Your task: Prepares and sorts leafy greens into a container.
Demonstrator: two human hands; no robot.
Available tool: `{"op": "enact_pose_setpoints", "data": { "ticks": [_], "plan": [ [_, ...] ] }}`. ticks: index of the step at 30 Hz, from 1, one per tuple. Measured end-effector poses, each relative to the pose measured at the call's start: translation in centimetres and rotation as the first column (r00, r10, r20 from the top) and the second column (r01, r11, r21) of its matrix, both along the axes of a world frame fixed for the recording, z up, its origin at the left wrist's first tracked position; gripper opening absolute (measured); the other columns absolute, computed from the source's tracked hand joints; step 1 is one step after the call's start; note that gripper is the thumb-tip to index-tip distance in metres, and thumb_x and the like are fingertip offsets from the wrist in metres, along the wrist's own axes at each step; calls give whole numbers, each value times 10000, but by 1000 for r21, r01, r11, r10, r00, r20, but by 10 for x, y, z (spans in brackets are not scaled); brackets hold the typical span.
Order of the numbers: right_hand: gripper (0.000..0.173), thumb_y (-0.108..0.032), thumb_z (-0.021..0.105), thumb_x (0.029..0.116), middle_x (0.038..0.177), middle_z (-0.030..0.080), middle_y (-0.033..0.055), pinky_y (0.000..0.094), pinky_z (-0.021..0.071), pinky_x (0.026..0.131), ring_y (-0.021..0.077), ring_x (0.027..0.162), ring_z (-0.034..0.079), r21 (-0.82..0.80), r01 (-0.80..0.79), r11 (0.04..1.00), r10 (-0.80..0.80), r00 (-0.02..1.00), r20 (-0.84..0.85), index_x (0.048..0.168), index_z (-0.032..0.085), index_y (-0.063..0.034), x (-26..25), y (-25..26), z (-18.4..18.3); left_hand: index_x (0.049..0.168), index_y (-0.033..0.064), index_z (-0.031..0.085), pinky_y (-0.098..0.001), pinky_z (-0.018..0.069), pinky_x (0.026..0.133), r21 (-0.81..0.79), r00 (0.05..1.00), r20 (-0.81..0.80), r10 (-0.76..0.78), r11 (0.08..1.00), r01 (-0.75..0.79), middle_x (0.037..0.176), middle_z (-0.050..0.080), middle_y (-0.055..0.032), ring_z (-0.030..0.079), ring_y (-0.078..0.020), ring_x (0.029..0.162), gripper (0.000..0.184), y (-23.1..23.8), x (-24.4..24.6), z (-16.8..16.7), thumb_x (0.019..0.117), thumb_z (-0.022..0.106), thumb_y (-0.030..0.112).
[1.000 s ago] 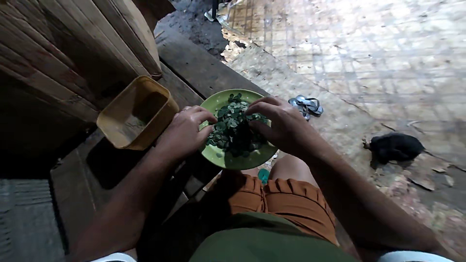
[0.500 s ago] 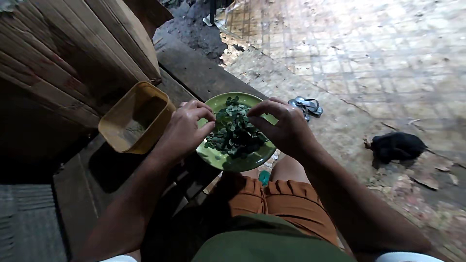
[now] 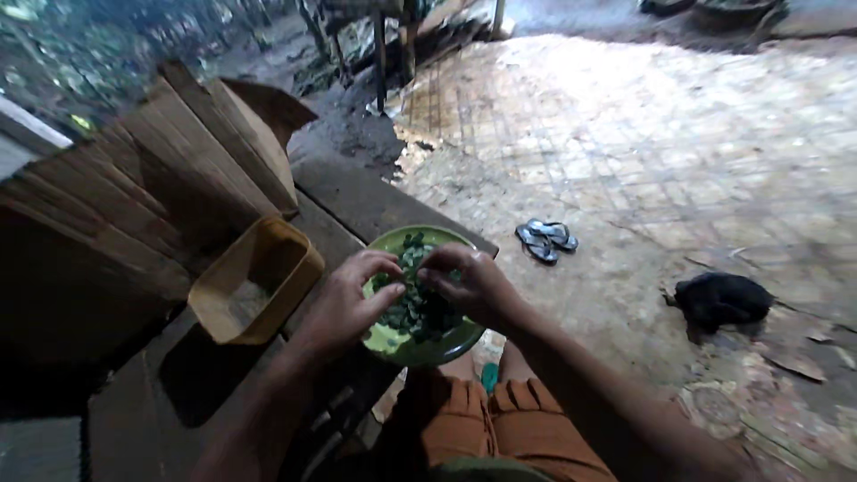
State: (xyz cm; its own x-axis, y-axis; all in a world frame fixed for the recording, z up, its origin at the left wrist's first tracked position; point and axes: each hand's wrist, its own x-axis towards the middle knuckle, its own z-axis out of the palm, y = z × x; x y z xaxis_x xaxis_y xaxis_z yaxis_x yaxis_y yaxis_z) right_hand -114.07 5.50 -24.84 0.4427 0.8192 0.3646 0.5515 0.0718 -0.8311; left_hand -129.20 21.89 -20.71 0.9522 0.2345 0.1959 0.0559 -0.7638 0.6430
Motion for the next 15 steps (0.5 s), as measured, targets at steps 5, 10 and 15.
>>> {"op": "enact_pose_setpoints", "data": {
  "ticks": [5,10,15],
  "plan": [
    [250,-173,601,1010,1031,719,146,317,544,893,166,949,685,17,19,1000,-19,1000,-8,1092,722,29,-1,0,6,1401,-42,508,-260,537,985,-513,997,67,-29,856,59,1329,628,-89,637,-90,1158,567,-21,16,-6,922,716,181],
    [237,-152,587,1011,1009,713,140,284,535,847,139,906,671,31,56,998,-55,998,-18,1080,719,32,1,-5,7,1171,-17,624,-257,604,801,-606,990,84,112,794,-39,1007,707,-22,700,-79,854,235,-34,29,-8,942,666,14],
    [247,-195,590,1019,971,704,100,260,527,818,90,863,649,4,64,998,-64,996,-63,1063,722,9,6,-10,3,1030,0,654,-254,613,739,-601,989,46,142,795,-86,888,697,-1,694,-76,752,82,-36,31,-6,952,632,-16]
  ]
}}
